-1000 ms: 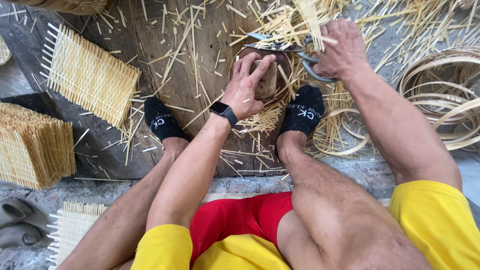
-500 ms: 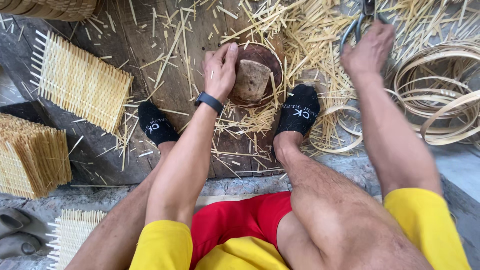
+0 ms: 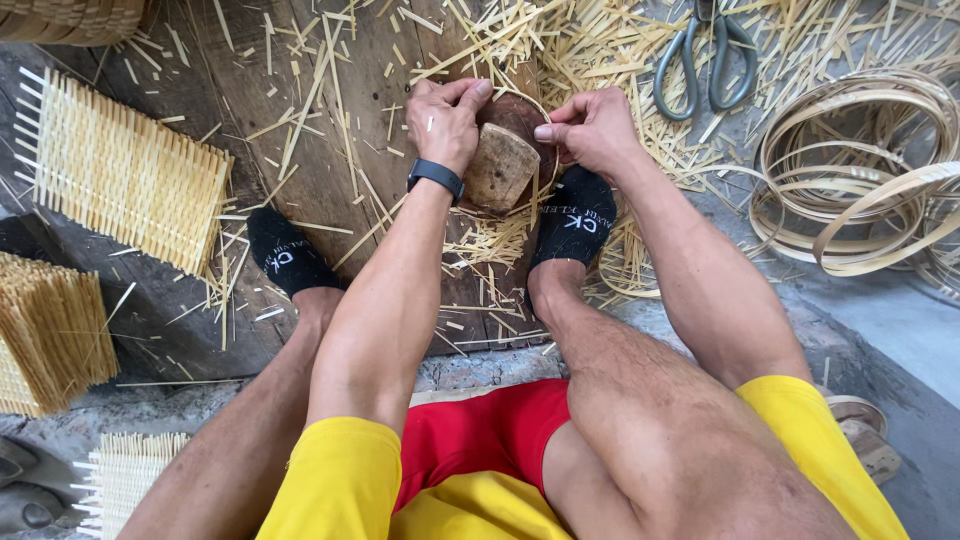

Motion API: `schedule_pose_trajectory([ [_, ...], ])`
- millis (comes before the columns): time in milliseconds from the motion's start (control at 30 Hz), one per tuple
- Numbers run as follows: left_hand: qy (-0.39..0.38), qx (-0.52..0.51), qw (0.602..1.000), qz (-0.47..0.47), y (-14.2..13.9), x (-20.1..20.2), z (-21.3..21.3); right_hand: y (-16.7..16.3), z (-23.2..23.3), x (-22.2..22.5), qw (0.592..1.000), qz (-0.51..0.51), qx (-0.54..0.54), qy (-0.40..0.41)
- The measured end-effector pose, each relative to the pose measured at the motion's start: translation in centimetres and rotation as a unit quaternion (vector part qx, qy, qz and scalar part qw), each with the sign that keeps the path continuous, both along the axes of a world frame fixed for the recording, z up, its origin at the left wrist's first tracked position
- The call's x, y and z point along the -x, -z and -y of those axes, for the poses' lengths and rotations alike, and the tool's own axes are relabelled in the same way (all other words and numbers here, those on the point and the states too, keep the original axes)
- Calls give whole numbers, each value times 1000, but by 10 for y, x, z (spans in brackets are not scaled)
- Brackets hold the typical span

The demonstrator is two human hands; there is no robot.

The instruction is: The person sits on the floor and repeatedly assembles small round bamboo trays. They place a bamboo ring on a woven mat, trim the edges with shears, and stack the finished trays.

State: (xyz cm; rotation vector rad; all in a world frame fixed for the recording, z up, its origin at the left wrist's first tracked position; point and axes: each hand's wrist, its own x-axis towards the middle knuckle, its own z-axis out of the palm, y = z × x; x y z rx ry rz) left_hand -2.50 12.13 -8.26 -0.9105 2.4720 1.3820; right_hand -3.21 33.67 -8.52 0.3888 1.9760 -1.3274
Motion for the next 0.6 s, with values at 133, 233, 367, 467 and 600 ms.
schedule_pose_trajectory([
  [133, 28, 81, 991, -102, 1, -13, 10, -4, 0, -14, 944, -241, -172, -146],
  [233, -27, 27, 999, -24, -3, -43, 34, -8, -3, -20, 982, -104, -114, -107],
  [367, -57, -116, 991, 30, 1, -67, 55, -4, -8, -17, 1000, 15, -5, -22],
  [467, -95, -201, 974, 43, 9, -67, 56, 1, -9, -14, 999, 1, 22, -44],
  [600, -138, -165, 972, 89, 11, -58, 51, -5, -4, -15, 1000, -8, 22, 8],
])
